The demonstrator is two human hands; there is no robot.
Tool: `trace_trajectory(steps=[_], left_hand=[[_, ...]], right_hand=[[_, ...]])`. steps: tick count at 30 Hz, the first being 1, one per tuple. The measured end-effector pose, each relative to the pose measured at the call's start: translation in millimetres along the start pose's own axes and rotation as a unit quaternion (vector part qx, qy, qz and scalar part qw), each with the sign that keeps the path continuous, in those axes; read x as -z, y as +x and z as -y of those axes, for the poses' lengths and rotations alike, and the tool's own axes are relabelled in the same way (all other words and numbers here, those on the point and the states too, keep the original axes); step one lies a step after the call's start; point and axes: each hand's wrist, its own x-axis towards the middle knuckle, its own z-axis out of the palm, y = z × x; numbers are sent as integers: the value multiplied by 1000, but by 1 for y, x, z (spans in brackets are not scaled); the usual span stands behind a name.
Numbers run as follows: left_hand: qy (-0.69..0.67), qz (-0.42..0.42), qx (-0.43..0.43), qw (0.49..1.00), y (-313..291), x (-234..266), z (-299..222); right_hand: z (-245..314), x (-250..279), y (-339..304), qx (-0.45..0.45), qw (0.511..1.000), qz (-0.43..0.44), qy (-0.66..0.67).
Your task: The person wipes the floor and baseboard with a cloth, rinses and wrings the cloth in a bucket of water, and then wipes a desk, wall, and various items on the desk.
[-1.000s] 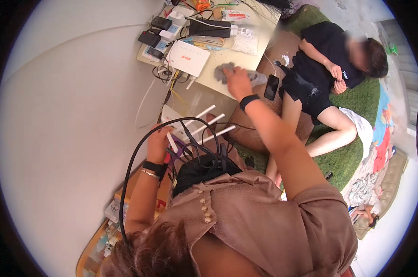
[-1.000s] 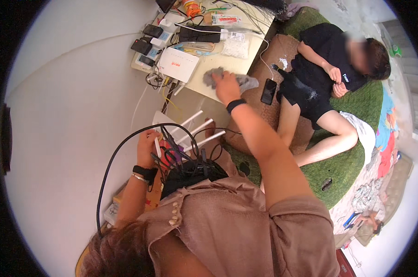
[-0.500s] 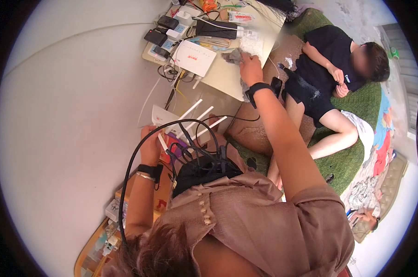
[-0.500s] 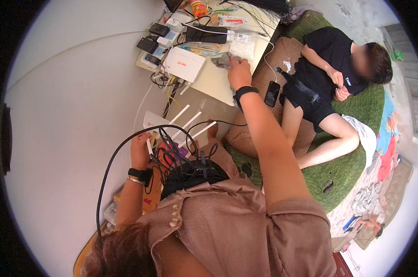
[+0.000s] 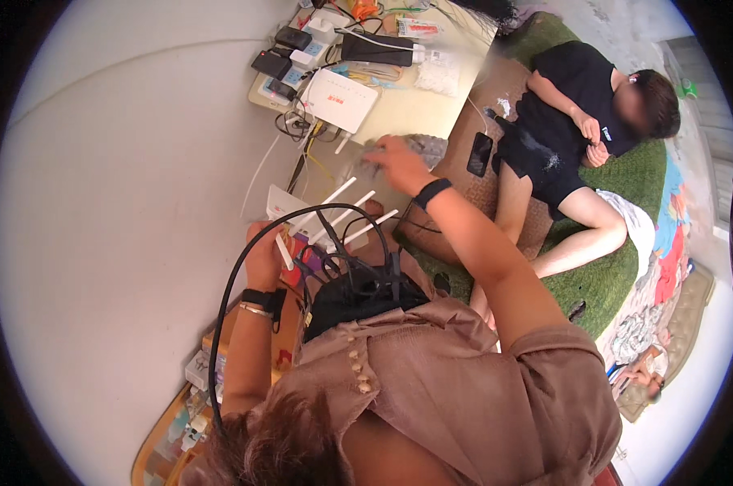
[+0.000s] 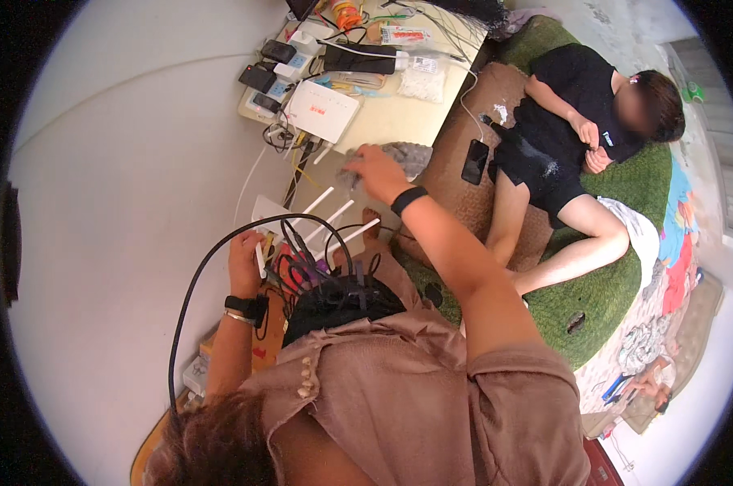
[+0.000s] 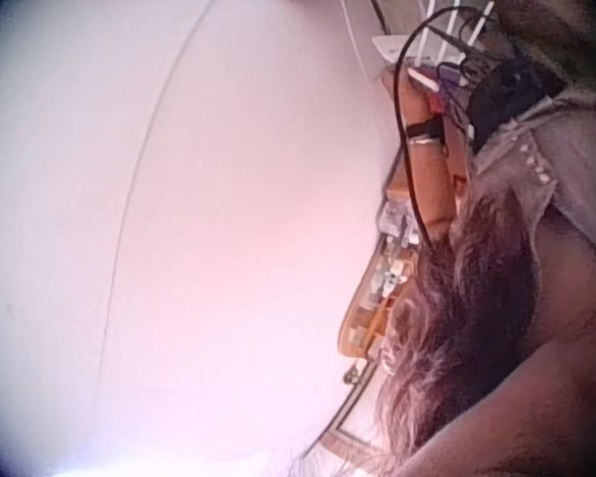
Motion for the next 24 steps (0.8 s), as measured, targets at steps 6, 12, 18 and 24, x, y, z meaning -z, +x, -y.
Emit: trace_trajectory(steps=[6,12,18,24], left_hand=[[-23,-3,-3,1000,-3,1,6],[-71,-20,-14,997,0,16,-15],[-76,-53,-29,995,6,27,-28],[-129,-63,28,989,11,42,-43]], right_hand=[[-74,57,-10,-185,950,-241,-72],[-59,-1,-32,-171,969,-106,-142],[-19,-14,-70,-74,994,77,-14],[-33,-16,-142,-154,967,-135,150]])
